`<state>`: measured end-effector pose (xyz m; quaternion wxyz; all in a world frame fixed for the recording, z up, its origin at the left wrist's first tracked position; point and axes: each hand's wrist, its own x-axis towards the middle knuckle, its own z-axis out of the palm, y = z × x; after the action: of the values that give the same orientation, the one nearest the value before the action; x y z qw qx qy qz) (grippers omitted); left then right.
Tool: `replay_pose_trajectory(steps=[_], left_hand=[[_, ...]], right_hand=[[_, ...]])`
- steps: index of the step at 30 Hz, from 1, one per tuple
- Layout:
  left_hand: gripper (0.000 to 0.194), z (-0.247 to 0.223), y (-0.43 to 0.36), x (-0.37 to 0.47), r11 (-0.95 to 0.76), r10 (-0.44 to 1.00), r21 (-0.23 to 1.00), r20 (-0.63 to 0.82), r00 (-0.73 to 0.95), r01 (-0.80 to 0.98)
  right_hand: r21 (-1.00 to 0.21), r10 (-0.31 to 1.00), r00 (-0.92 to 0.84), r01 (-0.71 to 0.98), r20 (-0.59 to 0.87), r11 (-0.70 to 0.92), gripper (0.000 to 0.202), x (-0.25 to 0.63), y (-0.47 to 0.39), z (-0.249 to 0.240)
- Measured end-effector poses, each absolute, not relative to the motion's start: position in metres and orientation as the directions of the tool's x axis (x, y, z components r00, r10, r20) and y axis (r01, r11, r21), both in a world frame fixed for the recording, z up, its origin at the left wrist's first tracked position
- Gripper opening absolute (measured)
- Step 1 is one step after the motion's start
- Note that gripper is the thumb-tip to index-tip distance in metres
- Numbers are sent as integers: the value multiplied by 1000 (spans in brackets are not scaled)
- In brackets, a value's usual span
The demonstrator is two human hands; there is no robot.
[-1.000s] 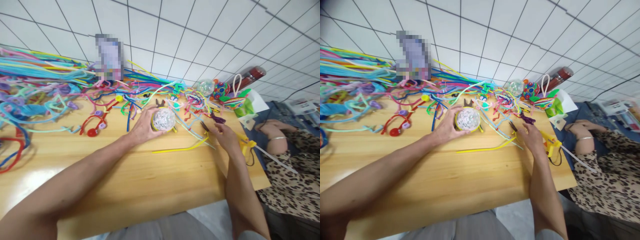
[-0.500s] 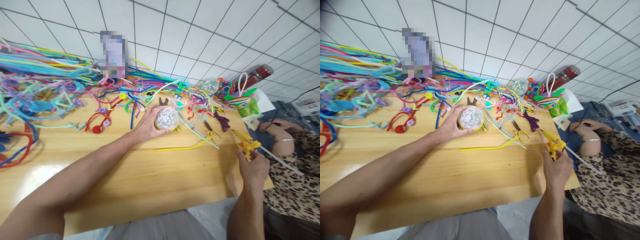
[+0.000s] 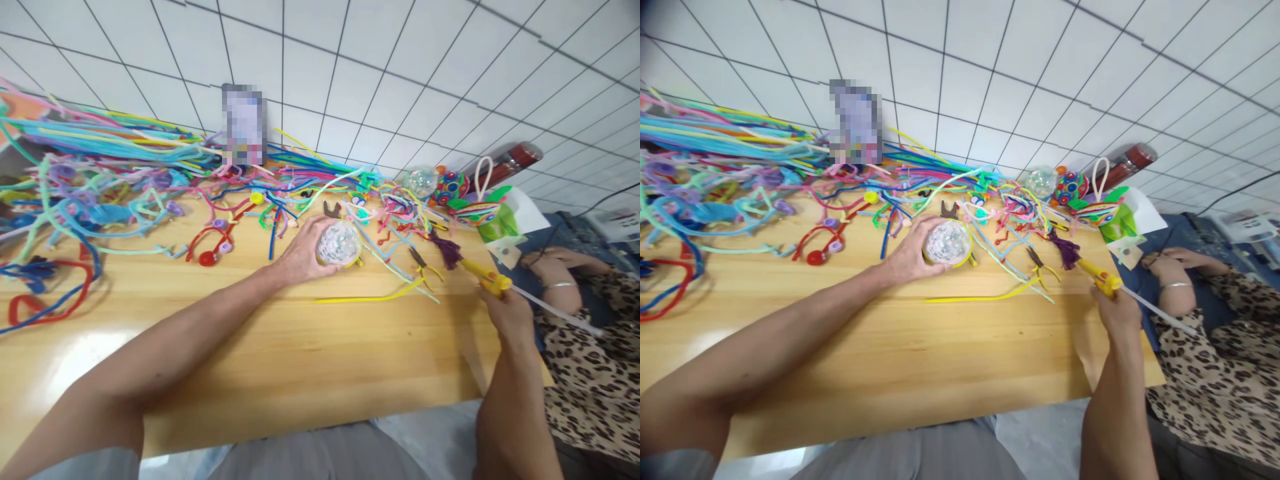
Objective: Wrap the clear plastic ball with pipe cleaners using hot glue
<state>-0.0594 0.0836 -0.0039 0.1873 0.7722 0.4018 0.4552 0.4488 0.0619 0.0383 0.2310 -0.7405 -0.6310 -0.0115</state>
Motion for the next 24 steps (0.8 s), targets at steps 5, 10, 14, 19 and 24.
replay_pose_trajectory(steps=[5,10,14,19,24], left_hand=[[98,-13,86,-59,-581,807,682,555,202,445],[99,-16,84,-60,-596,801,692,544,250,407],[96,-12,83,-59,-633,774,677,566,285,375],[94,-8,83,-58,-681,730,628,626,275,377],[93,-7,80,-59,-706,707,590,615,350,391]], right_hand=[[-430,826,271,902,494,-38,44,351,52,59],[-470,898,-274,778,345,418,35,268,60,60],[-407,805,-416,707,422,579,33,252,71,50],[-565,852,-44,730,522,384,31,257,74,38],[-874,879,387,482,281,67,29,273,87,36]])
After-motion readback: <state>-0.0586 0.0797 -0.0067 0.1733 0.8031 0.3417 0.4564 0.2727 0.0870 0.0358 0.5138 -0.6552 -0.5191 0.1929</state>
